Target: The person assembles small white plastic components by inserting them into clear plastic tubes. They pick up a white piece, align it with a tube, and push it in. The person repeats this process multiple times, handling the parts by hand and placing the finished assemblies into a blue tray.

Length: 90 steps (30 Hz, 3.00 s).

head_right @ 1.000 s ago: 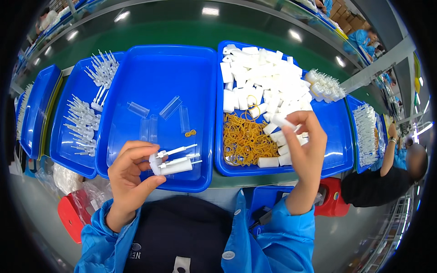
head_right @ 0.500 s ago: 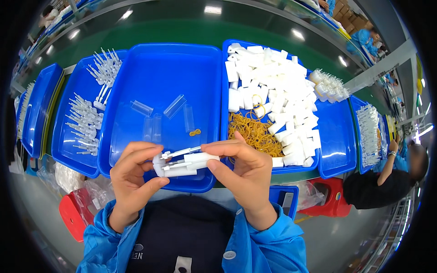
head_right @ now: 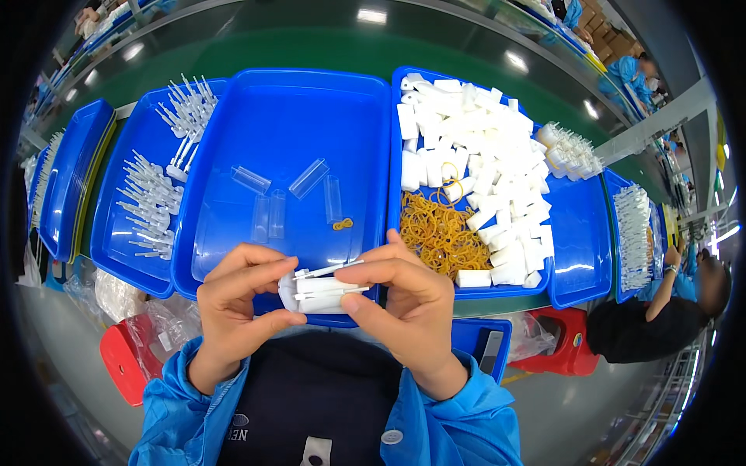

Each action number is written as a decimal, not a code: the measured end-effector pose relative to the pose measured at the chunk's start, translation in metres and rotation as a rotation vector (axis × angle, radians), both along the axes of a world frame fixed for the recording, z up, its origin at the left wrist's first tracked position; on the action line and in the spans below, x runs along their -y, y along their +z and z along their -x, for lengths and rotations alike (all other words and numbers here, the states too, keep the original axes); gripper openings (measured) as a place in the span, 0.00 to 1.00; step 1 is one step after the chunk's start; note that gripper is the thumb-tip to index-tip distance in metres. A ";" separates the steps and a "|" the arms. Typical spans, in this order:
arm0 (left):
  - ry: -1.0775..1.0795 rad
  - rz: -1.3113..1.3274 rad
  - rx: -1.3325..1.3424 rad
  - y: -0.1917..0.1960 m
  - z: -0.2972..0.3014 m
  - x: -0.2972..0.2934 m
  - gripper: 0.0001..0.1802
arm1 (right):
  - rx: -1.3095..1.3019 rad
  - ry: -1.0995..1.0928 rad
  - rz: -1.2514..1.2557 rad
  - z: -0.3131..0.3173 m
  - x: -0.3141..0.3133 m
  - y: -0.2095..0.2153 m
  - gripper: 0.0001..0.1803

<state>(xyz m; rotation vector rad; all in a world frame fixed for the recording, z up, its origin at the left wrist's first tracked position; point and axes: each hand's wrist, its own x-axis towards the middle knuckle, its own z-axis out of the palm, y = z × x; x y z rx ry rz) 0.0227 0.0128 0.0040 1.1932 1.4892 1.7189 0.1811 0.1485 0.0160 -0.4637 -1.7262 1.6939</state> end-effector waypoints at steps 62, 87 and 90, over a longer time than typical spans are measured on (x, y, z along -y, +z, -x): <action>0.048 -0.094 0.115 -0.004 0.000 -0.003 0.26 | 0.477 -0.650 -0.890 -0.066 -0.092 0.008 0.14; 0.070 -0.063 -0.040 -0.007 0.001 0.000 0.25 | -0.125 -0.178 0.039 0.002 -0.008 -0.008 0.08; 0.084 -0.088 -0.037 -0.009 0.000 0.000 0.25 | -0.096 -0.183 0.094 -0.002 -0.009 -0.008 0.07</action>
